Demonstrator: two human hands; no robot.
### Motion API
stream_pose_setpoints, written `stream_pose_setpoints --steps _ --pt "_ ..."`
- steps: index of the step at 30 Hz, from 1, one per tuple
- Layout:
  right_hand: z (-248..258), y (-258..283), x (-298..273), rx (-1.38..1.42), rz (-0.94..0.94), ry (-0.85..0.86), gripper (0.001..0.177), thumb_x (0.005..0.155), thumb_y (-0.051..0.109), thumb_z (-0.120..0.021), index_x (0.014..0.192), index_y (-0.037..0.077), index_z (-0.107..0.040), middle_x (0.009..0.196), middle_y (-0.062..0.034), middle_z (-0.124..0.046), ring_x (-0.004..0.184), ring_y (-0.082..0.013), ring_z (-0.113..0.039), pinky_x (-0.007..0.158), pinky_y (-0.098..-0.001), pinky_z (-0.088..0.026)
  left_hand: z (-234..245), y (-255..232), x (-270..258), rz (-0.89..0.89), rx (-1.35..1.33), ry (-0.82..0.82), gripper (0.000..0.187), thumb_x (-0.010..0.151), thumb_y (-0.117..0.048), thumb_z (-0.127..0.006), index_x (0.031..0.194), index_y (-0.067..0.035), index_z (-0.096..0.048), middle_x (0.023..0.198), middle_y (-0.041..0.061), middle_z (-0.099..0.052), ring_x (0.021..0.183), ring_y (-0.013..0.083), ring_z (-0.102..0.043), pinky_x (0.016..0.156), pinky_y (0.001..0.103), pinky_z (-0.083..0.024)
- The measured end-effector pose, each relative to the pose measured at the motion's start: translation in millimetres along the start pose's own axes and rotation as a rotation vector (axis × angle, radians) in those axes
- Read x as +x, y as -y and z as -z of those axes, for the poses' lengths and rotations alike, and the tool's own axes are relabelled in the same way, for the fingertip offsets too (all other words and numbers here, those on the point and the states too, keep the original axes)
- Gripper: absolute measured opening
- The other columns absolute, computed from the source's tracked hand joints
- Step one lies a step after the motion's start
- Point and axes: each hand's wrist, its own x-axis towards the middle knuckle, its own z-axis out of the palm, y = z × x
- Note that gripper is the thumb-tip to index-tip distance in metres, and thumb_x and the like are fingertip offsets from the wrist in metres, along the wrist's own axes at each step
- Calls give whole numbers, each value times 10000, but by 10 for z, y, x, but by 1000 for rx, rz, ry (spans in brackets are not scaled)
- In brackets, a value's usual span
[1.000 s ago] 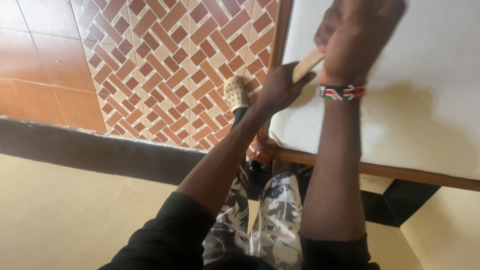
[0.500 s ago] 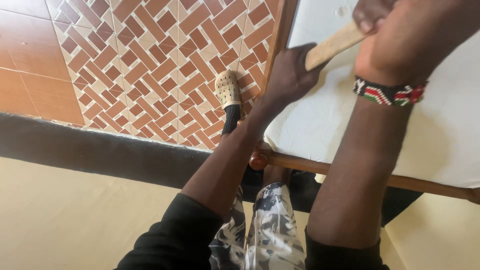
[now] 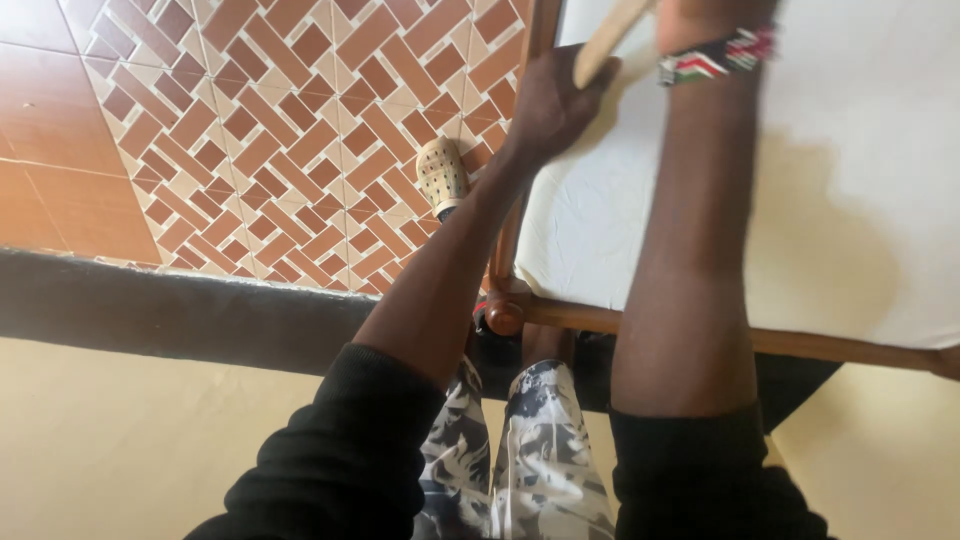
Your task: Repairing or reinforcing the support slats of a wooden bed frame using a wooden block.
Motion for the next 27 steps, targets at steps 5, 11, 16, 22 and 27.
stream_pose_setpoints --steps 5,11,16,22,27 --pt "106 387 158 125 65 49 334 1143 128 -573 842 49 -452 642 -31 -373 518 -142 -336 569 -321 -295 70 -164 55 66 -46 -2 271 946 -258 -671 877 3 -699 678 102 -735 576 181 -734 533 368 -584" --pt "54 431 -130 183 84 39 334 1122 134 -579 827 43 -452 641 -35 -385 521 -148 -343 579 -326 -303 108 116 -99 -209 30 49 172 925 -136 -626 908 22 -692 728 126 -730 625 185 -721 592 384 -574" --pt "152 524 32 21 214 37 326 1105 130 -592 817 44 -463 634 -38 -403 517 -156 -358 569 -330 -311 135 126 61 -27 72 97 227 923 -137 -656 816 56 -706 648 152 -702 564 212 -680 561 407 -540" --pt "234 182 -219 -133 206 -51 316 1083 125 -608 806 46 -477 626 -42 -424 513 -166 -376 557 -335 -320 126 120 220 -109 -16 93 194 938 -122 -625 891 52 -698 735 144 -734 592 220 -718 553 379 -574" --pt "250 246 118 -294 362 -22 309 1066 120 -622 797 48 -489 620 -45 -442 510 -174 -391 547 -339 -328 176 -42 237 -494 51 -88 249 864 -6 -592 1082 100 -650 916 240 -732 874 323 -727 718 424 -568"
